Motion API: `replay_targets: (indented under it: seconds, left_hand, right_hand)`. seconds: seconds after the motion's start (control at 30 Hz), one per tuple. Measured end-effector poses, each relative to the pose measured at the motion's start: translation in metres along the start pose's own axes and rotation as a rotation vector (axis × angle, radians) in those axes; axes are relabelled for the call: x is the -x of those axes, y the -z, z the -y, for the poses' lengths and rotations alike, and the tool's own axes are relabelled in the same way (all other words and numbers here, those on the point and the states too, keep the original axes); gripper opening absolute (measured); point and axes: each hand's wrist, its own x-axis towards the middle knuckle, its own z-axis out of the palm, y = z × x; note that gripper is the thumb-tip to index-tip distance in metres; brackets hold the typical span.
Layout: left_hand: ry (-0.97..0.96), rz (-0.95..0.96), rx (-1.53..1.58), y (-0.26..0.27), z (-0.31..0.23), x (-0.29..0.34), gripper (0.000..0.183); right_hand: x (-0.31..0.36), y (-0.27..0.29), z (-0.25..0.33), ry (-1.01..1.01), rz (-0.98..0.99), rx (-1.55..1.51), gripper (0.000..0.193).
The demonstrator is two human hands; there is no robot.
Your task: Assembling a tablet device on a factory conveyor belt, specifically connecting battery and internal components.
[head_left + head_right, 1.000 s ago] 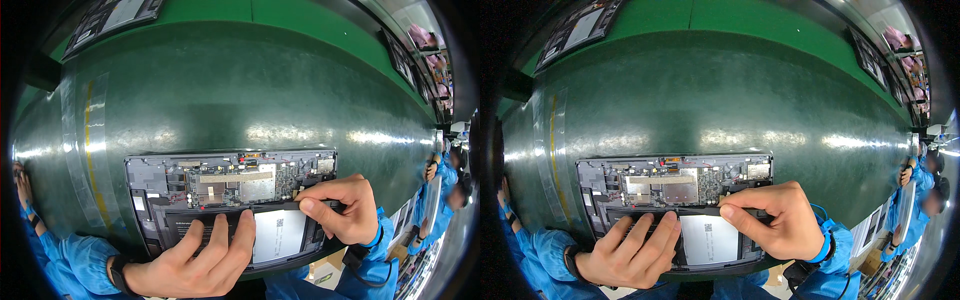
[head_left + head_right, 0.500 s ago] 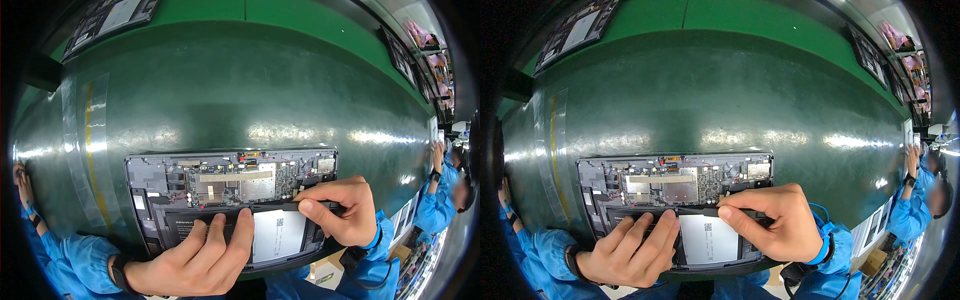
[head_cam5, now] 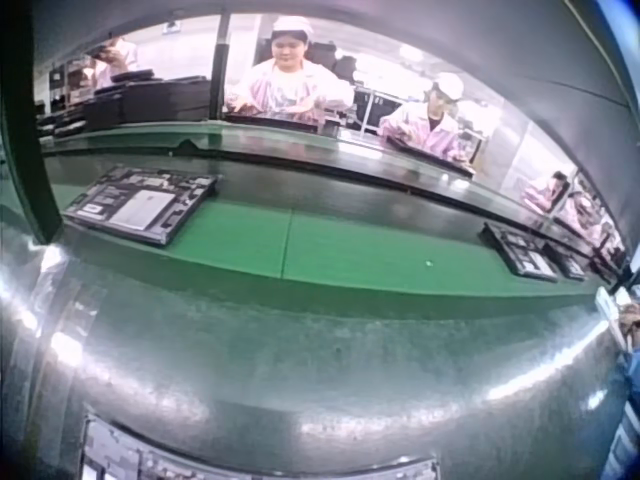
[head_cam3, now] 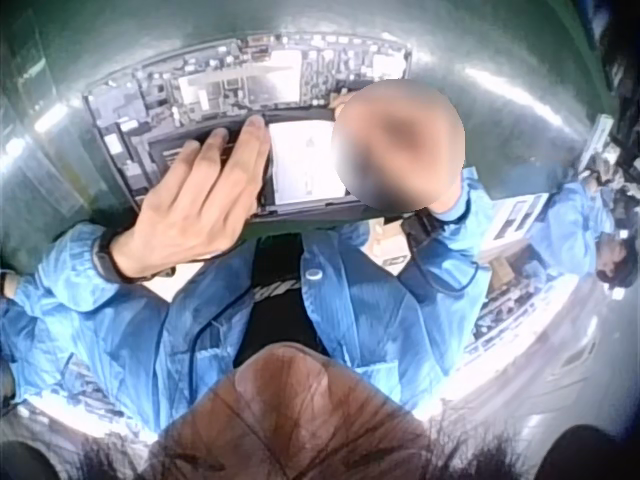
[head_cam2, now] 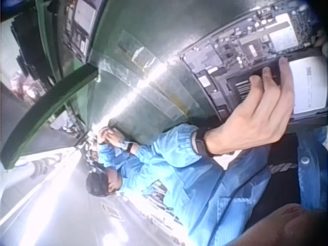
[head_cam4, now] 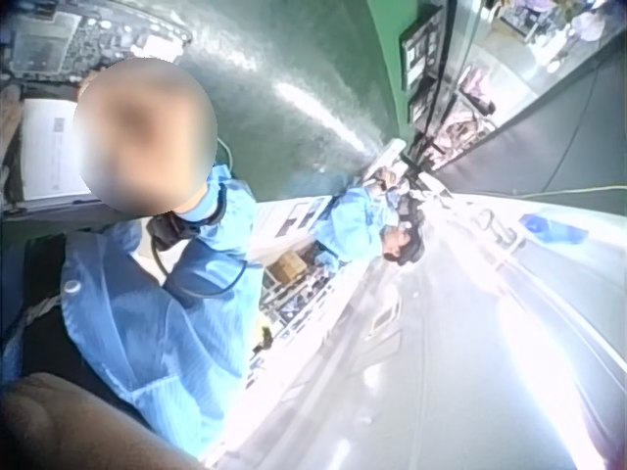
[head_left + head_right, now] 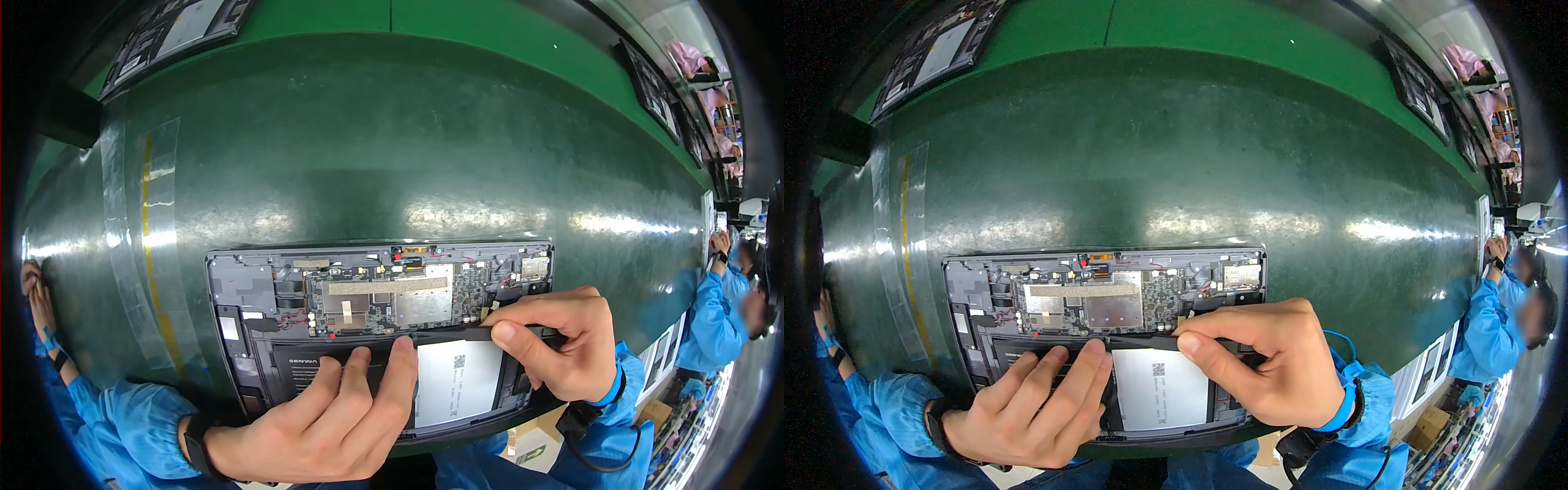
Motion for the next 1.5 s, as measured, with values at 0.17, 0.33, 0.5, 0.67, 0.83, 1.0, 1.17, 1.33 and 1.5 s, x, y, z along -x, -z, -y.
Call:
replay_targets:
  seconds: [0.17, 0.33, 0.5, 0.67, 0.83, 1.0, 1.17, 1.33, 1.5]
  left_hand:
    - [-0.009, 0.003, -0.014, 0.002, 0.0, -0.001, 0.039]
    - [-0.025, -0.006, -0.018, -0.001, 0.0, -0.001, 0.04]
    - [0.026, 0.002, 0.029, 0.0, -0.004, -0.003, 0.039]
    - [-0.017, -0.049, -0.018, -0.005, -0.001, 0.004, 0.038]
    - [-0.008, -0.039, -0.013, -0.006, 0.001, 0.005, 0.039]
    - [-0.009, -0.04, -0.02, -0.007, 0.0, 0.006, 0.039]
    - [-0.021, -0.051, -0.03, -0.006, 0.0, 0.003, 0.039]
    - [-0.017, -0.053, -0.028, -0.008, 0.0, 0.005, 0.039]
    - [-0.015, -0.055, -0.021, -0.008, -0.001, 0.005, 0.039]
  right_hand:
    - [0.002, -0.002, 0.001, -0.004, -0.018, -0.012, 0.012]
    - [0.004, 0.0, 0.0, 0.014, -0.025, -0.003, 0.012]
    - [0.002, 0.017, -0.004, 0.186, 0.033, 0.113, 0.011]
    - [0.001, 0.017, -0.006, 0.548, -0.104, 0.44, 0.018]
    - [-0.003, 0.004, -0.019, 0.718, -0.082, 0.571, 0.029]
    - [-0.007, 0.002, -0.023, 0.798, -0.098, 0.64, 0.028]
    - [-0.004, -0.003, -0.025, 0.768, -0.106, 0.566, 0.029]
    - [-0.007, -0.004, -0.028, 0.805, -0.095, 0.547, 0.03]
    - [-0.006, -0.002, -0.029, 0.802, -0.066, 0.522, 0.029]
